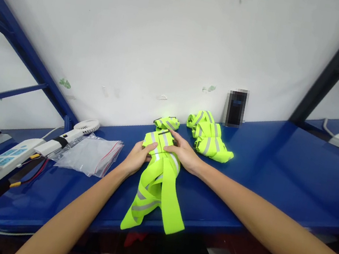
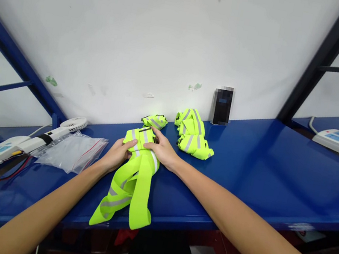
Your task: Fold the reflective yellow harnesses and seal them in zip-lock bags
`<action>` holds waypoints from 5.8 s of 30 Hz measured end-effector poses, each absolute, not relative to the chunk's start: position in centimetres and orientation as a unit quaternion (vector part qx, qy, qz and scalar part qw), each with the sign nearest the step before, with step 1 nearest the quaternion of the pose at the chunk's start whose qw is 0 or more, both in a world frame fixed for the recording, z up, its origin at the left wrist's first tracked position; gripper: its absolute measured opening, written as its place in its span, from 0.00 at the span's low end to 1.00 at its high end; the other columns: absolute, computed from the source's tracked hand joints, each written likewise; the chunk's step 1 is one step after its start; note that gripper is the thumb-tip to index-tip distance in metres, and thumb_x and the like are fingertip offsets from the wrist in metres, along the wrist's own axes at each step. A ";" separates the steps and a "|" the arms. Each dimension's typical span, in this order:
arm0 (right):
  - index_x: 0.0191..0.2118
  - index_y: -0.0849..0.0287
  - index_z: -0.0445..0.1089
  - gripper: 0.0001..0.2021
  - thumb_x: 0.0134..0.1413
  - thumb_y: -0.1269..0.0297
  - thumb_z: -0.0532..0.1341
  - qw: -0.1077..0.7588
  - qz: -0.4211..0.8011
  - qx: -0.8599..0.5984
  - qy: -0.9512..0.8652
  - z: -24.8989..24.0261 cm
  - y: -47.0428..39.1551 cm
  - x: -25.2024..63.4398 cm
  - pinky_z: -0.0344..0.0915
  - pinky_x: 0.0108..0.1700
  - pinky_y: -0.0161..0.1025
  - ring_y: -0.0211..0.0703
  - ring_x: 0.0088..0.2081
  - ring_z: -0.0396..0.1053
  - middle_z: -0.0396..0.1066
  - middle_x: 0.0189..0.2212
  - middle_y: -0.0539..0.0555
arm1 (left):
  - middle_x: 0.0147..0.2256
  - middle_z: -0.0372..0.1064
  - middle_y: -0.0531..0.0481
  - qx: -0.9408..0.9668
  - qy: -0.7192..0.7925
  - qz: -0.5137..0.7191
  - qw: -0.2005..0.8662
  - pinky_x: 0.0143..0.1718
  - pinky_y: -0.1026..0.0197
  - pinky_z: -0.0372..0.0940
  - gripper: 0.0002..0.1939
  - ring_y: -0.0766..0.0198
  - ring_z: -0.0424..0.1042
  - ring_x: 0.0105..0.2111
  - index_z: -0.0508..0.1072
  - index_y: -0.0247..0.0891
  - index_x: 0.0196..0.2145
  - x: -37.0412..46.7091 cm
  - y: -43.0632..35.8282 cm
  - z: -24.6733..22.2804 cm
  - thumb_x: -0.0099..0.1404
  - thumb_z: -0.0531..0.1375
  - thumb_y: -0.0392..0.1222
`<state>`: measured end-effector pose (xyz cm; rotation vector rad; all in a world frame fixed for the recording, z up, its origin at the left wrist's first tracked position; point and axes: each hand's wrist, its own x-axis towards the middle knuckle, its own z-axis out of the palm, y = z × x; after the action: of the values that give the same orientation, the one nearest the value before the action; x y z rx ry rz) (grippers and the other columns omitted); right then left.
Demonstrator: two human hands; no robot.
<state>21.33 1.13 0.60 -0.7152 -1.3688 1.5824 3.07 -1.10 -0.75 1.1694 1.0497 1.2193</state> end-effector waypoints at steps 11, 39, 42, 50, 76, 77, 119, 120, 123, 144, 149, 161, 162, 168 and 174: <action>0.56 0.60 0.64 0.30 0.45 0.65 0.67 0.474 0.511 -0.380 -0.608 0.6 0.8 21.2 0.68 0.38 0.41 0.43 0.33 0.70 0.71 0.33 0.53 | 0.40 0.78 0.42 0.478 0.423 0.593 0.491 0.40 0.52 0.72 0.26 0.51 0.78 0.40 0.72 0.34 0.51 2.6 -0.4 -1.2 0.60 0.63 0.54; 0.63 0.56 0.52 0.37 0.47 0.71 0.66 0.463 0.660 -0.334 -0.487 1.0 -0.2 20.6 0.73 0.36 0.47 0.48 0.31 0.75 0.75 0.31 0.52 | 0.43 0.77 0.45 0.497 0.420 0.606 0.458 0.39 0.55 0.72 0.27 0.54 0.77 0.40 0.69 0.40 0.53 2.9 -0.8 -1.2 0.59 0.65 0.52; 0.65 0.58 0.50 0.39 0.48 0.72 0.65 0.446 0.665 -0.336 -0.496 1.1 -0.1 20.8 0.73 0.37 0.49 0.50 0.31 0.76 0.76 0.30 0.52 | 0.47 0.76 0.45 0.524 0.411 0.607 0.434 0.42 0.55 0.71 0.27 0.53 0.76 0.42 0.69 0.41 0.54 2.9 -0.9 -1.0 0.59 0.65 0.51; 0.59 0.62 0.62 0.30 0.48 0.70 0.66 0.419 0.606 -0.319 -0.597 0.8 0.4 21.3 0.70 0.49 0.52 0.53 0.43 0.74 0.75 0.40 0.58 | 0.46 0.75 0.44 0.572 0.414 0.596 0.381 0.45 0.56 0.69 0.25 0.55 0.75 0.43 0.71 0.38 0.49 2.4 -0.7 -0.7 0.56 0.68 0.49; 0.44 0.57 0.71 0.22 0.39 0.69 0.72 0.458 0.724 -0.204 -0.474 -0.5 0.9 20.8 0.70 0.49 0.44 0.45 0.41 0.75 0.77 0.41 0.53 | 0.44 0.74 0.45 0.635 0.394 0.501 0.437 0.43 0.57 0.70 0.26 0.56 0.74 0.42 0.69 0.37 0.52 2.2 -1.2 0.1 0.58 0.67 0.45; 0.45 0.57 0.71 0.23 0.38 0.71 0.72 0.455 0.724 -0.205 -0.476 -0.4 0.9 21.0 0.70 0.48 0.44 0.45 0.41 0.75 0.77 0.40 0.52 | 0.45 0.74 0.45 0.636 0.394 0.500 0.437 0.43 0.57 0.70 0.26 0.55 0.74 0.43 0.69 0.37 0.52 2.2 -1.2 0.0 0.58 0.67 0.45; 0.44 0.52 0.70 0.16 0.47 0.66 0.68 0.743 0.506 -0.207 -0.386 6.5 4.1 26.1 0.73 0.51 0.50 0.51 0.54 0.71 0.75 0.46 0.51 | 0.49 0.71 0.41 0.644 0.378 0.472 0.469 0.53 0.53 0.60 0.18 0.51 0.69 0.50 0.76 0.35 0.42 2.0 -1.1 0.2 0.61 0.62 0.51; 0.45 0.52 0.70 0.16 0.48 0.65 0.67 0.740 0.507 -0.212 -0.388 6.5 4.2 26.2 0.73 0.51 0.50 0.51 0.54 0.70 0.75 0.46 0.52 | 0.49 0.70 0.41 0.672 0.384 0.453 0.442 0.52 0.54 0.60 0.17 0.51 0.69 0.49 0.77 0.35 0.38 1.8 -1.3 0.4 0.61 0.62 0.52; 0.46 0.52 0.69 0.17 0.49 0.65 0.67 0.741 0.503 -0.220 -0.386 6.6 4.9 27.1 0.74 0.49 0.50 0.51 0.54 0.71 0.75 0.47 0.52 | 0.48 0.70 0.42 0.754 0.391 0.395 0.349 0.51 0.56 0.60 0.19 0.52 0.69 0.47 0.78 0.35 0.31 1.2 -1.8 1.2 0.63 0.59 0.55; 0.44 0.58 0.72 0.11 0.52 0.67 0.63 0.503 0.740 -0.201 -0.399 4.9 1.4 22.9 0.71 0.52 0.54 0.54 0.49 0.74 0.78 0.41 0.58 | 0.46 0.74 0.43 0.564 0.416 0.485 0.524 0.41 0.53 0.68 0.34 0.53 0.76 0.40 0.60 0.43 0.59 1.1 -1.9 2.5 0.60 0.59 0.60; 0.40 0.58 0.73 0.09 0.51 0.68 0.66 0.487 0.731 -0.221 -0.424 4.4 0.7 22.5 0.70 0.53 0.52 0.52 0.47 0.75 0.78 0.42 0.57 | 0.36 0.78 0.43 0.532 0.411 0.310 0.672 0.38 0.55 0.69 0.21 0.53 0.77 0.36 0.76 0.36 0.42 0.7 -2.7 2.3 0.52 0.69 0.49; 0.39 0.57 0.73 0.14 0.42 0.68 0.70 0.542 0.674 -0.223 -0.449 3.1 0.1 21.4 0.69 0.53 0.49 0.51 0.46 0.75 0.78 0.43 0.55 | 0.36 0.78 0.41 0.533 0.440 0.365 0.623 0.35 0.58 0.70 0.24 0.55 0.77 0.33 0.76 0.32 0.42 2.3 -1.9 1.0 0.56 0.67 0.54; 0.39 0.57 0.73 0.15 0.41 0.68 0.70 0.550 0.670 -0.220 -0.448 2.9 0.1 21.3 0.69 0.53 0.49 0.51 0.47 0.75 0.78 0.43 0.55 | 0.39 0.78 0.42 0.548 0.436 0.382 0.603 0.36 0.58 0.70 0.26 0.56 0.77 0.35 0.75 0.33 0.45 2.5 -1.8 0.8 0.55 0.68 0.53; 0.41 0.57 0.72 0.17 0.41 0.65 0.71 0.578 0.662 -0.214 -0.426 2.8 -0.3 20.6 0.68 0.54 0.48 0.51 0.49 0.73 0.77 0.45 0.56 | 0.44 0.76 0.43 0.588 0.412 0.412 0.561 0.40 0.57 0.69 0.30 0.54 0.76 0.39 0.72 0.35 0.50 3.2 -1.6 0.5 0.53 0.69 0.53; 0.40 0.57 0.72 0.15 0.42 0.68 0.70 0.574 0.679 -0.198 -0.413 3.3 -0.2 20.9 0.69 0.53 0.49 0.52 0.48 0.74 0.77 0.44 0.55 | 0.48 0.75 0.43 0.613 0.434 0.409 0.518 0.47 0.55 0.67 0.30 0.54 0.75 0.45 0.72 0.36 0.50 3.9 -1.7 0.5 0.51 0.72 0.45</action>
<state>20.88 -0.24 3.28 -0.4646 -0.9671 1.5919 3.89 -1.66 0.52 1.4706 1.0406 0.9821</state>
